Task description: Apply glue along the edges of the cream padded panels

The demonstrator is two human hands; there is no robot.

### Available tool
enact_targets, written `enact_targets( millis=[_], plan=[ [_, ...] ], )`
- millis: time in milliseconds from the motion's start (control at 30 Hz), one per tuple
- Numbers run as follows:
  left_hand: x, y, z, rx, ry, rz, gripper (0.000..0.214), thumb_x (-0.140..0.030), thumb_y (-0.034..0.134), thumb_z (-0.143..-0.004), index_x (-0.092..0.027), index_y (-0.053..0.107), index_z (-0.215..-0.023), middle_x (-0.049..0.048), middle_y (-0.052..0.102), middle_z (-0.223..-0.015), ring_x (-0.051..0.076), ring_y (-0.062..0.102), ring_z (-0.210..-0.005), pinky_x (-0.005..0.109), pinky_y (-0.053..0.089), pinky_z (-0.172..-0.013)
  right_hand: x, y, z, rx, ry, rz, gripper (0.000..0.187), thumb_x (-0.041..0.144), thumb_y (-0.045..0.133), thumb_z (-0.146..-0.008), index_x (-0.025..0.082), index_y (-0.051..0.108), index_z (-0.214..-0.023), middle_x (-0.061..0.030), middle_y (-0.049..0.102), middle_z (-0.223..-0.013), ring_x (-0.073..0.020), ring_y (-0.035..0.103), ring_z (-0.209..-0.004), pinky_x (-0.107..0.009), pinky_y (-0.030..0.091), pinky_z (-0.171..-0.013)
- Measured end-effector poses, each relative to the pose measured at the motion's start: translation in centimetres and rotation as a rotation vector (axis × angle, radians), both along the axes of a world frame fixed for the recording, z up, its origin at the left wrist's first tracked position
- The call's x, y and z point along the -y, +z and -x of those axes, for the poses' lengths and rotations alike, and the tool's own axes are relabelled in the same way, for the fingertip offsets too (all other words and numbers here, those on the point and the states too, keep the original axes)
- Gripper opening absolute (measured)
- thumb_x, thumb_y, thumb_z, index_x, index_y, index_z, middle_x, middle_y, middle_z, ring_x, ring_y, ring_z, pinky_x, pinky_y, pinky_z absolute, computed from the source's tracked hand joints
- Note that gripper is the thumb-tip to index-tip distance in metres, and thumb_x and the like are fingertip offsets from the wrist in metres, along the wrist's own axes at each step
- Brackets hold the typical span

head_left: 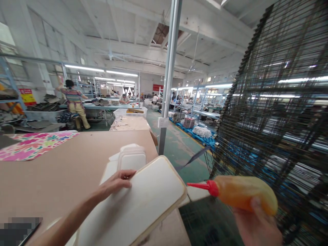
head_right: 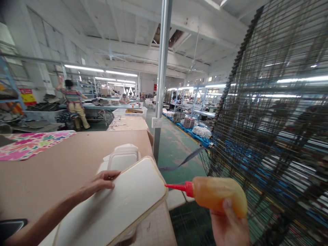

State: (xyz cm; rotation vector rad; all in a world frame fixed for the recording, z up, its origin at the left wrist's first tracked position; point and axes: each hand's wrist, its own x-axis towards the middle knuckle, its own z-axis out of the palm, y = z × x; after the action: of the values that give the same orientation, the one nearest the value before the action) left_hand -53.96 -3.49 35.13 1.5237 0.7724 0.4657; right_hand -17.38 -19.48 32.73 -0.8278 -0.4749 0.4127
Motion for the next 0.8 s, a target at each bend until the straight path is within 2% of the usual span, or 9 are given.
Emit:
enact_targets(
  millis=[67, 200, 300, 400, 533, 667, 800],
  plan=[
    [0.5, 0.8, -0.1, -0.038, -0.044, 0.001, 0.054, -0.022, 0.059, -0.062, -0.021, 0.072, -0.114, -0.0013, 0.074, -0.094, 0.026, 0.063, -0.095, 0.028, 0.047, -0.078, -0.6, 1.5, 0.4, -0.027, 0.025, -0.006, 0.059, 0.044, 0.088, -0.057, 0.028, 0.068, -0.110, 0.0006, 0.069, -0.115, -0.0206, 0.064, -0.103, -0.024, 0.055, -0.082],
    [1.0, 2.1, -0.3, -0.078, -0.142, -0.002, 0.052, -0.024, 0.060, -0.060, -0.023, 0.074, -0.110, -0.0023, 0.074, -0.095, 0.028, 0.062, -0.098, 0.028, 0.048, -0.078, -1.7, 4.1, 0.5, 0.068, 0.175, 0.008, 0.071, 0.047, 0.090, -0.049, 0.024, 0.067, -0.112, -0.0064, 0.070, -0.110, -0.0274, 0.065, -0.102, -0.033, 0.055, -0.086],
    [1.3, 2.8, -0.2, -0.100, -0.214, -0.013, 0.052, -0.025, 0.061, -0.059, -0.022, 0.074, -0.109, -0.0021, 0.074, -0.095, 0.027, 0.062, -0.096, 0.027, 0.048, -0.078, -2.3, 5.2, -0.1, 0.112, 0.221, 0.013, 0.074, 0.046, 0.092, -0.044, 0.025, 0.068, -0.111, -0.0073, 0.071, -0.102, -0.0289, 0.066, -0.097, -0.033, 0.057, -0.079],
    [1.8, 3.3, -0.1, -0.115, -0.263, -0.017, 0.052, -0.024, 0.060, -0.059, -0.022, 0.075, -0.109, -0.0018, 0.073, -0.095, 0.026, 0.062, -0.093, 0.026, 0.048, -0.076, -2.7, 5.6, -0.4, 0.185, 0.277, -0.018, 0.060, 0.043, 0.091, -0.048, 0.028, 0.070, -0.102, -0.0050, 0.071, -0.098, -0.0247, 0.067, -0.090, -0.029, 0.058, -0.072],
    [2.4, 3.7, 0.1, -0.127, -0.253, -0.018, 0.053, -0.024, 0.061, -0.057, -0.022, 0.075, -0.108, -0.0022, 0.074, -0.094, 0.025, 0.063, -0.090, 0.026, 0.047, -0.074, -3.1, 5.3, -0.4, 0.276, 0.332, -0.062, 0.046, 0.040, 0.089, -0.055, 0.028, 0.071, -0.096, -0.0028, 0.071, -0.095, -0.0177, 0.066, -0.085, -0.022, 0.054, -0.075],
    [2.9, 3.9, 0.1, -0.131, -0.203, 0.011, 0.055, -0.022, 0.058, -0.056, -0.022, 0.076, -0.108, -0.0016, 0.074, -0.096, 0.027, 0.063, -0.090, 0.026, 0.046, -0.072, -3.0, 5.1, -0.4, 0.288, 0.346, -0.024, 0.048, 0.041, 0.087, -0.057, 0.024, 0.071, -0.099, -0.0064, 0.070, -0.093, -0.0235, 0.066, -0.082, -0.031, 0.057, -0.069],
    [3.1, 4.0, 0.1, -0.114, -0.199, 0.035, 0.056, -0.021, 0.059, -0.056, -0.022, 0.077, -0.109, -0.0015, 0.074, -0.098, 0.028, 0.064, -0.092, 0.027, 0.046, -0.072, -2.4, 5.1, -0.2, 0.267, 0.329, 0.046, 0.059, 0.046, 0.088, -0.050, 0.023, 0.070, -0.100, -0.0103, 0.070, -0.091, -0.0310, 0.066, -0.087, -0.042, 0.058, -0.073]
  ],
)
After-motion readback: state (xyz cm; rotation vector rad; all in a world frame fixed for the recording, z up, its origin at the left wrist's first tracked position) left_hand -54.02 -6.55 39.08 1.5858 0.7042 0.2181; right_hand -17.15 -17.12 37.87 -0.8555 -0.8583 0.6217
